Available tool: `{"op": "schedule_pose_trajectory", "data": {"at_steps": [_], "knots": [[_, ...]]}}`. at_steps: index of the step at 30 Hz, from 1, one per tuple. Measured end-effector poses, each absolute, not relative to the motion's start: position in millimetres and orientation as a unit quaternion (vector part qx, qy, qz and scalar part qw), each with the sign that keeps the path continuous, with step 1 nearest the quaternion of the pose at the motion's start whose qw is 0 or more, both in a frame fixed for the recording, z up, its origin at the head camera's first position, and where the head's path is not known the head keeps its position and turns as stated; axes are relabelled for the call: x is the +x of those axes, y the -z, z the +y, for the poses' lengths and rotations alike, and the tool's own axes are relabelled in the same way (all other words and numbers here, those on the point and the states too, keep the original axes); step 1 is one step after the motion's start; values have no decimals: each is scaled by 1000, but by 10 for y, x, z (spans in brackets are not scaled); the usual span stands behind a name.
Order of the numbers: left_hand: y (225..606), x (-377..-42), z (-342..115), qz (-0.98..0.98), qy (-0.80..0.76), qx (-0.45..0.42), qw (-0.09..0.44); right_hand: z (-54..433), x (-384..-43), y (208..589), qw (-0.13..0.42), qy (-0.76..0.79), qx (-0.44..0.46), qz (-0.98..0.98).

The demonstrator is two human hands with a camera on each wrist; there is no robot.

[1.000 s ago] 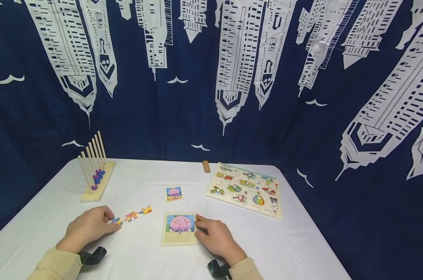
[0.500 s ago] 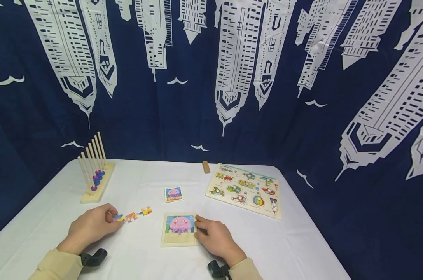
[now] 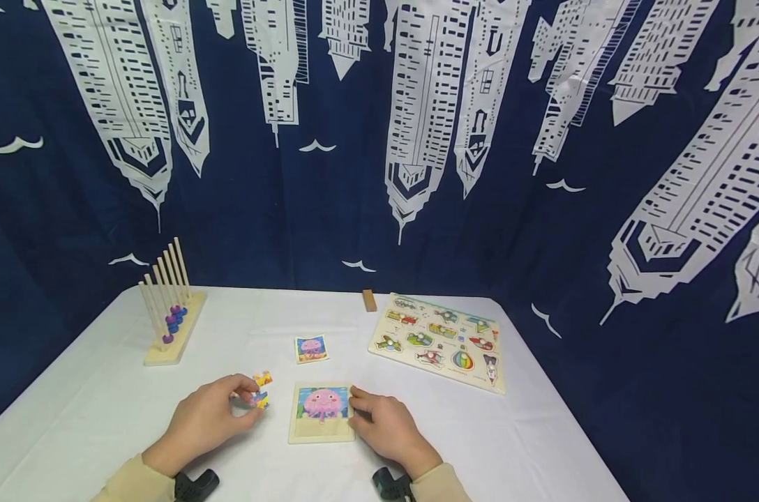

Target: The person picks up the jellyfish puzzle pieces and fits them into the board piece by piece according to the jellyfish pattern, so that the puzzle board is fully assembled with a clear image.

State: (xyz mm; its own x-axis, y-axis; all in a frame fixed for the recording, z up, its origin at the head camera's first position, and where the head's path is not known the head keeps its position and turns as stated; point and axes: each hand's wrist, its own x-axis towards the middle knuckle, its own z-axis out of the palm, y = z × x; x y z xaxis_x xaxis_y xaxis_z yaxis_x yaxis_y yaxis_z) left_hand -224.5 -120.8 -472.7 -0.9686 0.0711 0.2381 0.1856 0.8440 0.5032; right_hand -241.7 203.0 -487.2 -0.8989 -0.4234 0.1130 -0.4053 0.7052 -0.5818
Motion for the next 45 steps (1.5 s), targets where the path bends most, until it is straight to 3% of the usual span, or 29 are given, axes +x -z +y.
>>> {"op": "schedule_pose_trajectory", "data": {"at_steps": [8,14,29,39,45], "knots": [[4806,-2151,-924,-940,258,-161,153,2003,-2412,4870,16,307,-229,924],[4787,-2139,-723,-929,267,-218,133,2014,-2408,4868,12,303,-226,926],[4839,-2263,-191,-929,276,-239,59,2032,-2428,4888,8,301,-225,927],[4927,-2319,-134,-917,300,-258,47,2052,-2421,4886,3,298,-228,927],[4943,-2315,-142,-922,279,-259,72,2044,-2422,4879,5,301,-229,926]]}}
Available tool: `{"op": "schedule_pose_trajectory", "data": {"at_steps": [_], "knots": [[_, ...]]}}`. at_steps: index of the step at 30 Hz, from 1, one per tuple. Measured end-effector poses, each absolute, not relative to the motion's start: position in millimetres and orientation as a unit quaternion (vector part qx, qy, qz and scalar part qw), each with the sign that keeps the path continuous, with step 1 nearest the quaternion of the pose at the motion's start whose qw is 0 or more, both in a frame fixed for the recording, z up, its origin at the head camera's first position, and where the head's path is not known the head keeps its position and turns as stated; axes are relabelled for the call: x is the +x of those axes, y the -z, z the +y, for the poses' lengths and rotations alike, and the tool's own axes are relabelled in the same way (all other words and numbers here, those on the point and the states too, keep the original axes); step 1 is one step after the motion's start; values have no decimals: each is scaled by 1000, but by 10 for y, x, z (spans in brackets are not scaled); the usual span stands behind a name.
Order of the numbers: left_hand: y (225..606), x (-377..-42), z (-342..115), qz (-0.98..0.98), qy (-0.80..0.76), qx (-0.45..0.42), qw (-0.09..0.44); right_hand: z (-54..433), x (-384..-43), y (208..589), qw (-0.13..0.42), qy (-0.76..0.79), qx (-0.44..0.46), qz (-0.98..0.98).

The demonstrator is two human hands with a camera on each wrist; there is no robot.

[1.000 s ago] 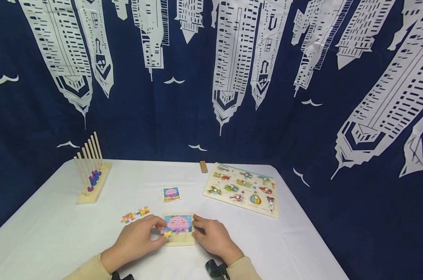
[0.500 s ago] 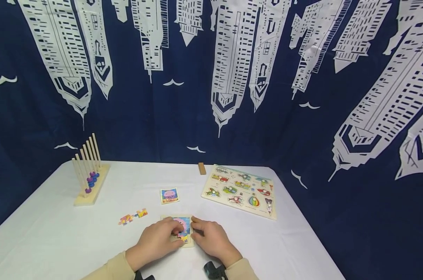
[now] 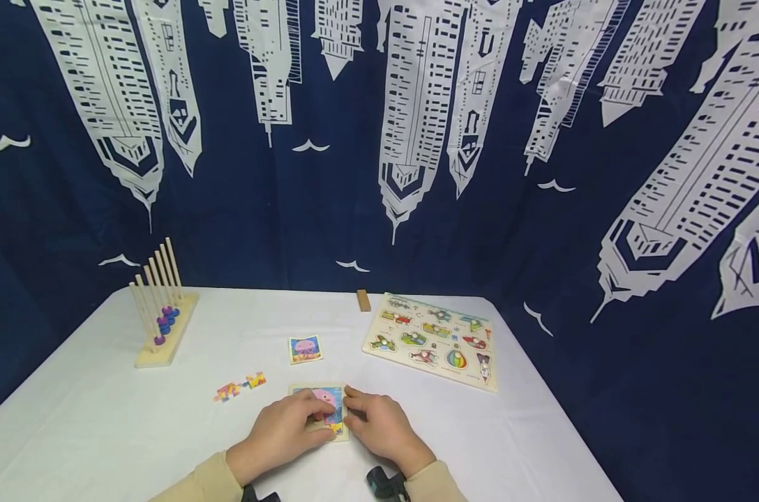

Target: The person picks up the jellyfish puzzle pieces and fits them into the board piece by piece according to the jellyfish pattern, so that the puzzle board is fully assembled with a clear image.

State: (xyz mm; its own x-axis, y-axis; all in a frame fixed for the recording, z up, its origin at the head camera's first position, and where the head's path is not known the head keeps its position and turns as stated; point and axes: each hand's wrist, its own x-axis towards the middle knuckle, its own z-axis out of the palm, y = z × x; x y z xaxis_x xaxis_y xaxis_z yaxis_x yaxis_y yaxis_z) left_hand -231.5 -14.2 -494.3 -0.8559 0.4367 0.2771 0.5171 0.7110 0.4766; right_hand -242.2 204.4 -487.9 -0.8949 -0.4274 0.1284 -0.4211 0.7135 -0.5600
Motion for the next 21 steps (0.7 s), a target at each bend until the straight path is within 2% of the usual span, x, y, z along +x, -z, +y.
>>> {"op": "schedule_pose_trajectory", "data": {"at_steps": [21], "knots": [[4976,-2314,-94,-924,252,-270,100,2047,-2414,4874,2,301,-226,926]]}}
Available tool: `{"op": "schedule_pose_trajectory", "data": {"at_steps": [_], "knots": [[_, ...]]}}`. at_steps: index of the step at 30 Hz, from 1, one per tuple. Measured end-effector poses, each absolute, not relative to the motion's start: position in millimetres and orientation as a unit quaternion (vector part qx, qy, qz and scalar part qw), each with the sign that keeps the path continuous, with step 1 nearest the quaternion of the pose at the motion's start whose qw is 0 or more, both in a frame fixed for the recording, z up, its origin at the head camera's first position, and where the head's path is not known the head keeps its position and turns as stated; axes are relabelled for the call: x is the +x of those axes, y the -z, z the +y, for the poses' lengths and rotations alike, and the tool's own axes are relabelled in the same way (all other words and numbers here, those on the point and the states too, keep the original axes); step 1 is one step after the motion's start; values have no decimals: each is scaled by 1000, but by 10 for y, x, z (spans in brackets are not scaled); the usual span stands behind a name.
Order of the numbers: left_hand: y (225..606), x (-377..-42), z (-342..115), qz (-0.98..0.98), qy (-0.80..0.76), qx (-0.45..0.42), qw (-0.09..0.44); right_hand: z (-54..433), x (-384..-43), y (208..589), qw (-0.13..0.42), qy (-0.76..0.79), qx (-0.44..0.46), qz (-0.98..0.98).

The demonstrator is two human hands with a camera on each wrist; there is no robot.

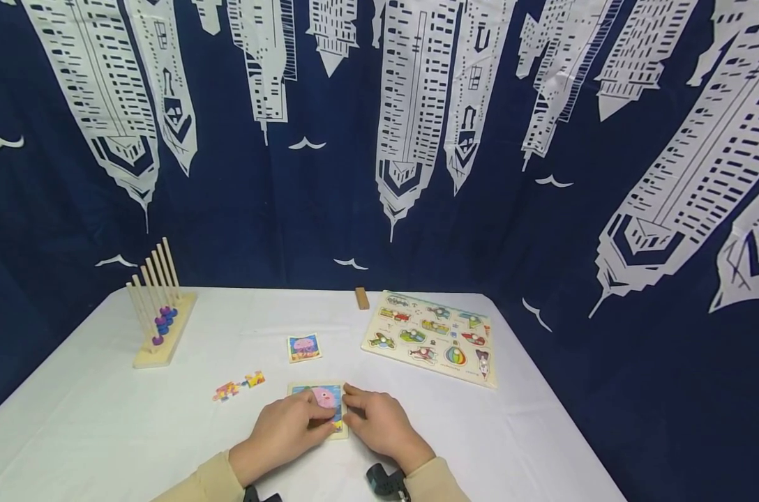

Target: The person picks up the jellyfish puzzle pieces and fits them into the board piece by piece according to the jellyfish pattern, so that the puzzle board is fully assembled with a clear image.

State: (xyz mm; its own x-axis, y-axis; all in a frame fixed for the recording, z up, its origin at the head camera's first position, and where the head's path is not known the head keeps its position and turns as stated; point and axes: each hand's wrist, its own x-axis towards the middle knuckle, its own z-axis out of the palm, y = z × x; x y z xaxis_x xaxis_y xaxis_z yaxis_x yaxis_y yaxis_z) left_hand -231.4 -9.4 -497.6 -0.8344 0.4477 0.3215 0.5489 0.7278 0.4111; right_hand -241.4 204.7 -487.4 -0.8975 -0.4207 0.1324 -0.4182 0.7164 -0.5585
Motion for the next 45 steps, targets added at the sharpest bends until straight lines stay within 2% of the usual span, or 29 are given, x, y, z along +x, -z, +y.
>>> {"op": "schedule_pose_trajectory", "data": {"at_steps": [9,13,19,26,31,35,45], "knots": [[4954,-2270,-136,-927,167,-304,139,2012,-2421,4879,9,304,-224,926],[4960,-2263,-150,-928,176,-297,139,1996,-2423,4893,9,303,-222,927],[4839,-2328,-376,-936,236,-211,152,1958,-2421,4902,10,305,-221,926],[4604,-2441,-1204,-950,272,-55,143,1916,-2434,4893,24,311,-223,923],[4661,-2473,-1724,-947,292,7,132,1923,-2449,4891,24,313,-220,924],[4793,-2498,-1849,-942,313,28,115,1967,-2446,4889,27,314,-218,924],[4931,-2540,-1754,-954,283,1,97,2037,-2435,4890,23,312,-219,924]]}}
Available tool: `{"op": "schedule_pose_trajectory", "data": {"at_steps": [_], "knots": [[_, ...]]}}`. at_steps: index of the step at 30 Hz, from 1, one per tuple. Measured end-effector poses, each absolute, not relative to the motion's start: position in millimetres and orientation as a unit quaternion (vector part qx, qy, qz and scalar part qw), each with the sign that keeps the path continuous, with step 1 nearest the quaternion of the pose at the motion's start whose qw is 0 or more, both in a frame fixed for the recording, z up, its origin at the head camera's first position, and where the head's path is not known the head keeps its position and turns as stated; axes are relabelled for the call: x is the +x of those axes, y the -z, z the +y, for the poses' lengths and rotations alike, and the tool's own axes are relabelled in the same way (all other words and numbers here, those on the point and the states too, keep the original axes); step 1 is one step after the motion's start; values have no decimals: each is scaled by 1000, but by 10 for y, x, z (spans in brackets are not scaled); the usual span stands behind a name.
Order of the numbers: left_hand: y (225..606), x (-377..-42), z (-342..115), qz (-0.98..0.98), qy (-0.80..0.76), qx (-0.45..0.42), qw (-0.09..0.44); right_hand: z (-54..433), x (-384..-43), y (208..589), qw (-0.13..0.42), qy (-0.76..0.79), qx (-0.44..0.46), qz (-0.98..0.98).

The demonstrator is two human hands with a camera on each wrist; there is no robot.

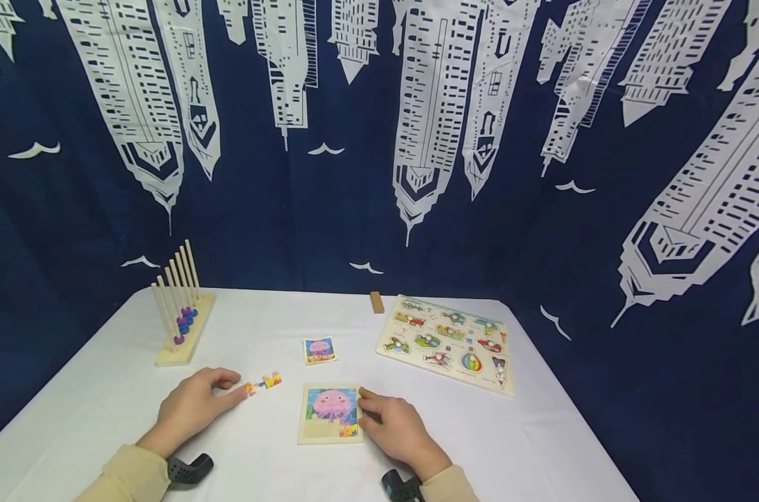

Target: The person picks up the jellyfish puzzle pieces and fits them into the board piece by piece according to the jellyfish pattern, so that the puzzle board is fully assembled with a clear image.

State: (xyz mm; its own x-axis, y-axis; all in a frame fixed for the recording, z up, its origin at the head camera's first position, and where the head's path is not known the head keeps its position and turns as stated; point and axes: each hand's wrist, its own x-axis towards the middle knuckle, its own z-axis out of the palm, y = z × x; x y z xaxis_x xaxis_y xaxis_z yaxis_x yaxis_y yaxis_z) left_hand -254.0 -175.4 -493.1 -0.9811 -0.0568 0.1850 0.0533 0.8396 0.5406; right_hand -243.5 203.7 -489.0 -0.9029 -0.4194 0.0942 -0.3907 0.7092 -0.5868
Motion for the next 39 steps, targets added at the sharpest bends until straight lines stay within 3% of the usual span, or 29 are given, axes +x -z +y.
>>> {"op": "schedule_pose_trajectory", "data": {"at_steps": [12,39], "knots": [[4896,-2512,-1707,-953,294,-8,73,2031,-2414,4879,22,317,-221,922],[4903,-2479,-1645,-947,308,-23,92,2031,-2402,4869,20,309,-221,925]]}}
